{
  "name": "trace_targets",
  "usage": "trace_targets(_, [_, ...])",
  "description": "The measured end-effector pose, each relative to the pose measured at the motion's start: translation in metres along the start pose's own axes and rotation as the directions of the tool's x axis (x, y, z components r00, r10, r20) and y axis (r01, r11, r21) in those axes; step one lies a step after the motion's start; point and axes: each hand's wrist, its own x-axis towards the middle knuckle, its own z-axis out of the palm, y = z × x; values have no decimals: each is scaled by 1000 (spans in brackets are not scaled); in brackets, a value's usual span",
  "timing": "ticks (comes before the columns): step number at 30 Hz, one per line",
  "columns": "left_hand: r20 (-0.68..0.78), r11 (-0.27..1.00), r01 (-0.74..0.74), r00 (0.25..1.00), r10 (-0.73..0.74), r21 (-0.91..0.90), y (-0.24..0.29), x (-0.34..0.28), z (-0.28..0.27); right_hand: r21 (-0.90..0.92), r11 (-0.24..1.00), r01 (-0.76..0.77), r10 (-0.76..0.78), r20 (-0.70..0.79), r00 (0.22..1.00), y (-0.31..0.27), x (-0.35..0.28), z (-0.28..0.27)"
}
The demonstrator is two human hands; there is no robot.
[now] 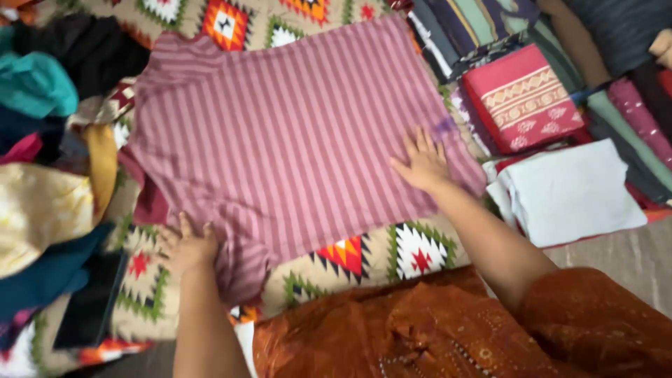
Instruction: Folding several shirts on a bed and organizing them into piles.
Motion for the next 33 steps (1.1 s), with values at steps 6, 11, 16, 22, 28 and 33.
trace_targets(6, [49, 997, 70, 996, -70, 14, -22, -31, -13, -119, 984, -136, 136, -5, 991, 60, -52, 15])
trace_targets(11, [-160, 992, 16, 986, -36, -121, -26, -74, -23, -117, 982, -149, 132, -139, 981, 68, -73, 26])
trace_targets(16, [-189, 979, 26, 980, -65, -204, -18, -69, -45, -83, 990, -114, 101, -142, 985, 46, -84, 21])
trace_targets(22, [-266, 814, -44, 954, -138, -580, -11, 24, -4, 65, 991, 121, -111, -128, 985, -25, -72, 21])
trace_targets(28, [-205, 876, 119, 949, -238, -467, 10, 33, -13, 27, 999, -35, 32, 81, 996, -68, -71, 12])
trace_targets(33, [-306, 760, 230, 815, -492, -607, -18, 50, 11, -21, 999, -29, 31, 69, 997, -66, -72, 15])
